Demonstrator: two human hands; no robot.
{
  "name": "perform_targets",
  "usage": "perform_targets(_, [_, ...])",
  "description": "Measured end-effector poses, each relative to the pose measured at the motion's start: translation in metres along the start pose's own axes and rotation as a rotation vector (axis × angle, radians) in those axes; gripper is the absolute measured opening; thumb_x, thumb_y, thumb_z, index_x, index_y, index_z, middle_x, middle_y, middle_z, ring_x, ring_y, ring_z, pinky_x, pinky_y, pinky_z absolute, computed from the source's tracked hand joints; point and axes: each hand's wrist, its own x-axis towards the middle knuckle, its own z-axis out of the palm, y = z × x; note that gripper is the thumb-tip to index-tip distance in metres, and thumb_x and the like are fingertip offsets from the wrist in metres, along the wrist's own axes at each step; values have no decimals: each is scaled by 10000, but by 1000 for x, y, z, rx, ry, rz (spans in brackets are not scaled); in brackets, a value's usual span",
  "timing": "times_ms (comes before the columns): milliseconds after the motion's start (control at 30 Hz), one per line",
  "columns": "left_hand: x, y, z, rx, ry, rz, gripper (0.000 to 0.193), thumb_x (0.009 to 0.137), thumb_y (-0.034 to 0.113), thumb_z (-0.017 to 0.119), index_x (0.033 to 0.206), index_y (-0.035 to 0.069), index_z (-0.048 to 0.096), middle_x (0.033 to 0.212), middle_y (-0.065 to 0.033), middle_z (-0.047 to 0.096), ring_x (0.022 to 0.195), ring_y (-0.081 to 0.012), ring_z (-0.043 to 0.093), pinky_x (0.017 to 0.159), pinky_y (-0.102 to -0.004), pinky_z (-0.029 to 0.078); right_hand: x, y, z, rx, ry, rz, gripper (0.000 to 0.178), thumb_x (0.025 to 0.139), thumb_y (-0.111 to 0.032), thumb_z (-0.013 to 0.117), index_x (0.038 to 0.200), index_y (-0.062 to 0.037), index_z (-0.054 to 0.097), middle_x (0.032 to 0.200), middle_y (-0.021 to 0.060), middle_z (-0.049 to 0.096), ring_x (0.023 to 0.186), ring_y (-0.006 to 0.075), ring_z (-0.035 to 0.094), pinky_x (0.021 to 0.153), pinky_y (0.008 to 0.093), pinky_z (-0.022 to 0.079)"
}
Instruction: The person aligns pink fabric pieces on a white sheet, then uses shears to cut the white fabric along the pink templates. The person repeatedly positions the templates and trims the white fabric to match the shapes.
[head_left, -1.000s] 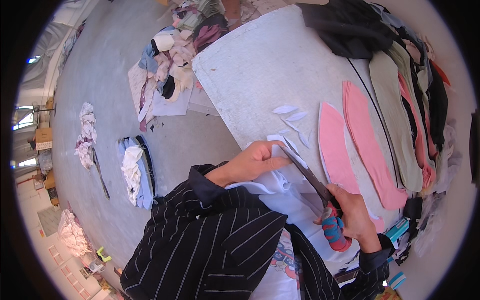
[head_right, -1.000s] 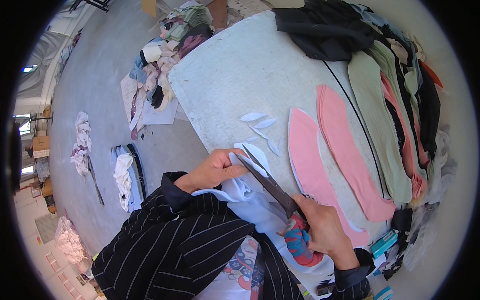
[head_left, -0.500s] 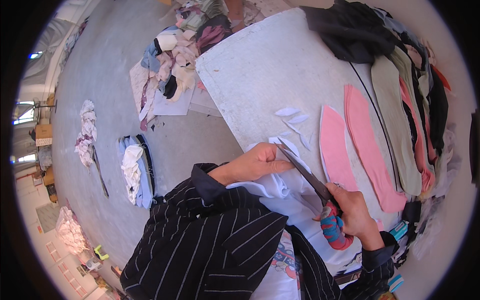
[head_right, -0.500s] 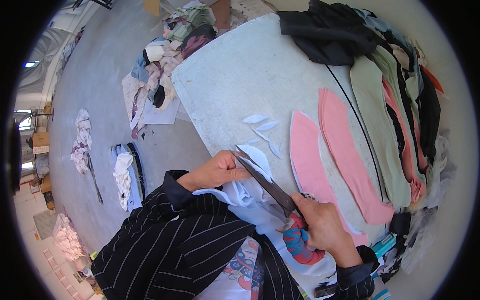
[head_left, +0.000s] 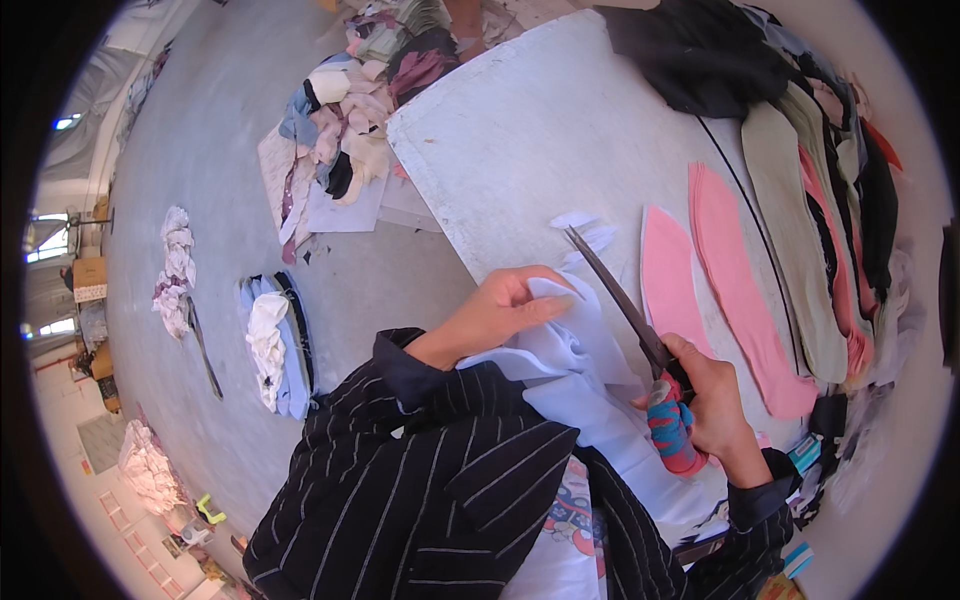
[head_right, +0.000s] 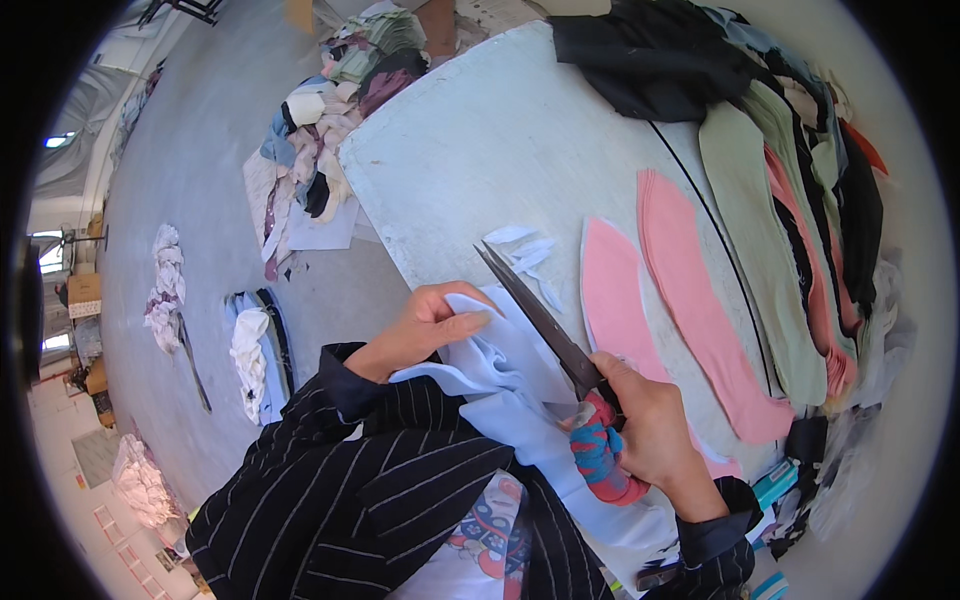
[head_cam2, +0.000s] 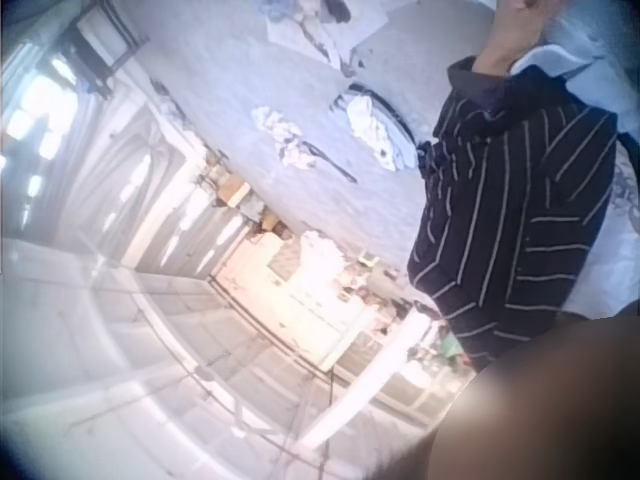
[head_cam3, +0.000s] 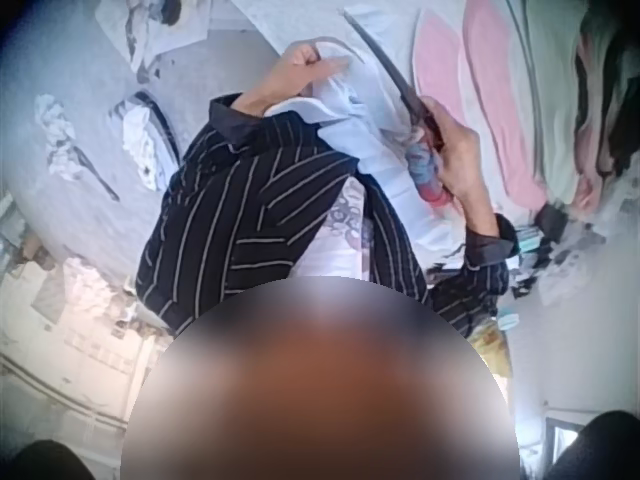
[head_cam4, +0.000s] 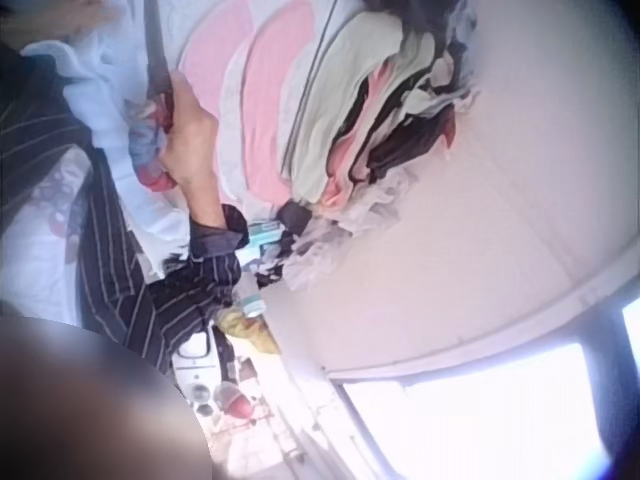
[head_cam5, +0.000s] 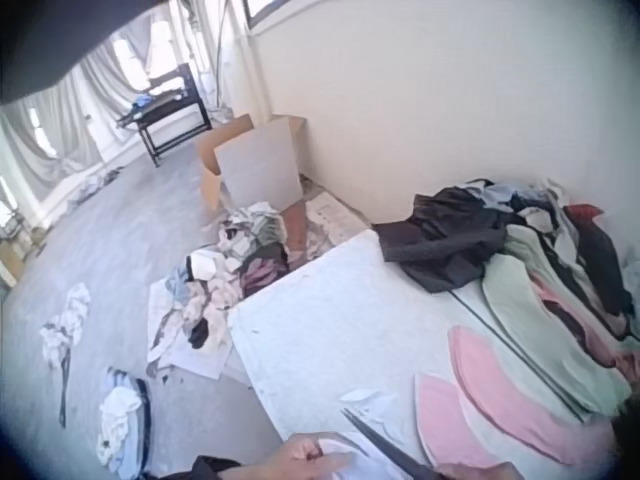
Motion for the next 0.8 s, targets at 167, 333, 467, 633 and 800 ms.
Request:
perform_targets(167, [-19, -1, -19, 79, -159, 201, 98, 890, 76, 670, 969, 26, 697, 1054, -162, 715, 1002, -230, 674, 914, -352, 506, -24, -5, 8, -150, -70, 46, 549, 660, -115, 804, 1154, -24, 583, 782, 138, 626, 674, 299, 651, 637, 330, 516])
perform_targets(333, [-18, -8, -28, -38, -178, 191, 254, 945, 212, 602, 808, 3, 649, 919, -167, 720, 901, -236, 692, 851, -327, 518, -48, 0, 16, -359, -183, -18, 595, 634, -108, 747, 1196, -42, 562, 766, 116, 604, 661, 321, 621, 576, 421, 469])
perform_targets(467, [-11, -10, -15, 453, 392, 25, 315, 815, 313, 762, 786, 29, 628, 679, -15, 623, 559, -127, 551, 535, -303, 434, -54, 2, 20, -453, -172, -84, 636, 614, -108, 739, 1216, -26, 553, 744, 90, 563, 637, 286, 610, 549, 409, 445])
perform_targets(633, [-3, 5, 4, 1119, 507, 164, 346, 739, 321, 833, 853, 47, 654, 651, -12, 572, 561, -103, 537, 508, -261, 408, -54, 2, 25, -499, -152, -124, 559, 678, -106, 676, 1216, -15, 553, 728, 81, 544, 614, 267, 595, 538, 397, 434])
perform_targets(800, [2, 8, 12, 1140, 423, 134, 344, 727, 315, 836, 852, 51, 654, 646, -19, 560, 563, -148, 546, 521, -288, 422, -55, 5, 28, -518, -133, -154, 515, 697, -98, 636, 1197, -1, 559, 712, 78, 527, 595, 259, 579, 535, 391, 429])
